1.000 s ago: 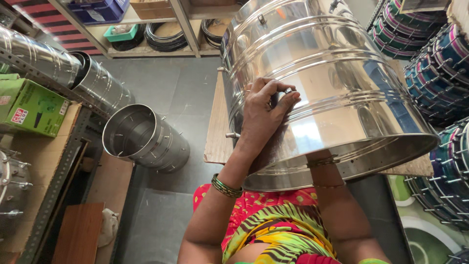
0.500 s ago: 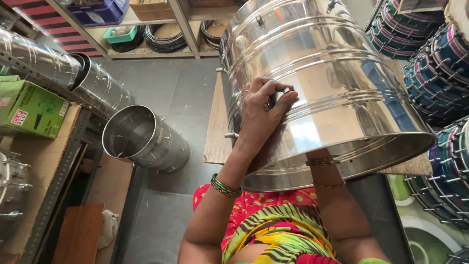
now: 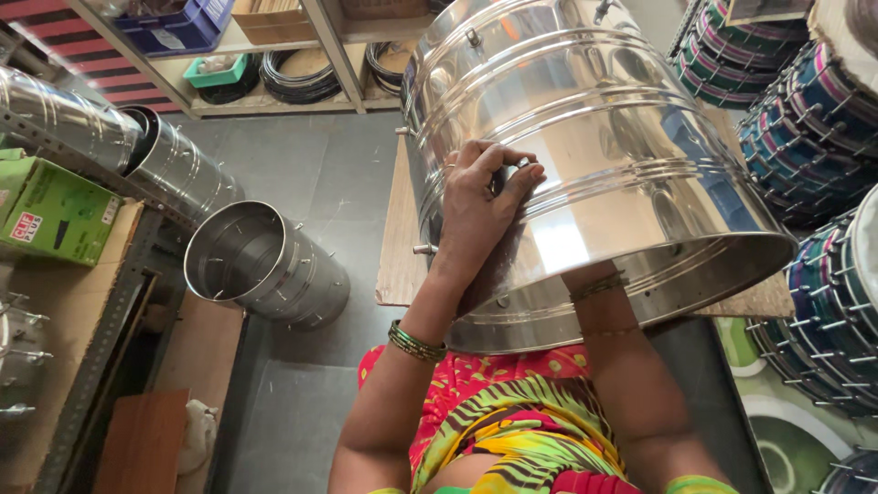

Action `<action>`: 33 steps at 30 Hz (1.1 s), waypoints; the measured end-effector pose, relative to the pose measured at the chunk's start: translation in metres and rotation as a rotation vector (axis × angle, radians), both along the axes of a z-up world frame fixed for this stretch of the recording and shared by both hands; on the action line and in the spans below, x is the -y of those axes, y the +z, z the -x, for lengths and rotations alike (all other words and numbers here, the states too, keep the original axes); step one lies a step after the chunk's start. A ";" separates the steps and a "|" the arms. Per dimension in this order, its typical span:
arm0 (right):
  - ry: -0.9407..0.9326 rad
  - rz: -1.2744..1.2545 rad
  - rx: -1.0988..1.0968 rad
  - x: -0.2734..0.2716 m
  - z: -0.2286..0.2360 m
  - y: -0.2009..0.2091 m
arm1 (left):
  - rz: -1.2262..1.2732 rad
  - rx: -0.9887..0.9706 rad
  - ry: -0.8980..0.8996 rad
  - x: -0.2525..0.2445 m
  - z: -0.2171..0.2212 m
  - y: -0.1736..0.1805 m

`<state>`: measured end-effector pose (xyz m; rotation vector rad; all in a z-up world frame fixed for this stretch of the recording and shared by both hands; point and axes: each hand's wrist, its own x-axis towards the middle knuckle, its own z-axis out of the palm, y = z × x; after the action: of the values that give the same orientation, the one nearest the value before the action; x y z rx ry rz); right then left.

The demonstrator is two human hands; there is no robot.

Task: The person assembles a large metal drum by inserting bolts and tightening nuts onto the drum shell. They pick up bolts and nuts from a wooden board, insert them into pre-drilled holes, and tighten them by hand.

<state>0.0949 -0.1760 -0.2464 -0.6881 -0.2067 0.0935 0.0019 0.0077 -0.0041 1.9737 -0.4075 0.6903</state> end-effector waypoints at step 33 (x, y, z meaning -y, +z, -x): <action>-0.296 0.748 -0.446 0.103 0.163 0.023 | -0.429 0.042 -0.045 -0.032 0.084 -0.046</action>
<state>-0.0678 -0.2792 -0.2237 -1.4092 0.3835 0.0354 -0.0820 0.0399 -0.0496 2.3457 -0.6676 0.6556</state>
